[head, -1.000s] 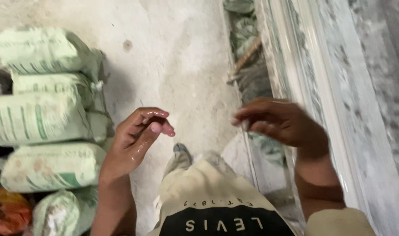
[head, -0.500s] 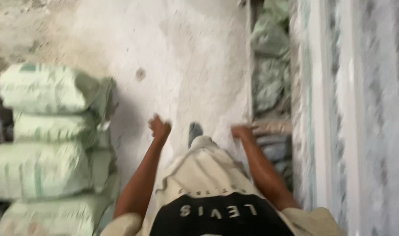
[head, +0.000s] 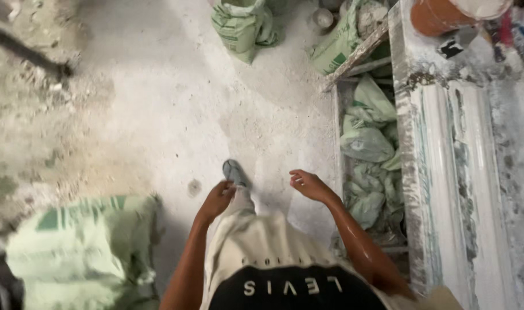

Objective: The person applies white plaster paste by hand onto long decorative molding strips laid on a work table, spreading it along the grooved surfaces. They then rinse their hands in a bucket of water, wipe the moldings with a plastic-wrapped fibrous pad, and dip a sponge in a bowl of liquid while continuing to work the strips.

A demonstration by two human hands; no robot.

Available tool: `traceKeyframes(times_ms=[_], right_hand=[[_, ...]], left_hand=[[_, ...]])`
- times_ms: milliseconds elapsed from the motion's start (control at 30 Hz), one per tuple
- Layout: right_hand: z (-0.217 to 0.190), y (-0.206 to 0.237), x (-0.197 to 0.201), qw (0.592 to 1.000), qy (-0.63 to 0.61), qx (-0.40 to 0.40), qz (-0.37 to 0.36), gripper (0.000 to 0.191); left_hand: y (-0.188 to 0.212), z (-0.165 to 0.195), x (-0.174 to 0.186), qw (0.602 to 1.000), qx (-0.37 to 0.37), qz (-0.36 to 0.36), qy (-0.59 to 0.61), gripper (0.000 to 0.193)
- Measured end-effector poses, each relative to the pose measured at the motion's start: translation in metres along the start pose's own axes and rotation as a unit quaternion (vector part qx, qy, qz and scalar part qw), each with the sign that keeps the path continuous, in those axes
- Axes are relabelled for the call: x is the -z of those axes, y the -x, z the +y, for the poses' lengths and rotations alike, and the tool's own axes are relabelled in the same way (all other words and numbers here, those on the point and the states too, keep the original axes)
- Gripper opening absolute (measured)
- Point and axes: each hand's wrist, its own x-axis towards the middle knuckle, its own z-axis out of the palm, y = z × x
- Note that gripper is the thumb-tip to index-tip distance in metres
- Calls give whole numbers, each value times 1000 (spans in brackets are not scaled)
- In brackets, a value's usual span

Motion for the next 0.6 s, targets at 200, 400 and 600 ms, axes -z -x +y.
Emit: traceKeyframes(times_ms=[200, 400, 600], right_hand=[[-60, -133, 67, 998, -17, -48, -40, 48], [-102, -259, 148, 997, -34, -44, 52, 52], [-148, -430, 275, 988, -110, 26, 109, 46]], left_hand=[[-144, 228, 90, 988, -53, -71, -124, 51], [-258, 395, 162, 963, -95, -190, -167, 56], [-456, 449, 233, 949, -107, -284, 88, 60]])
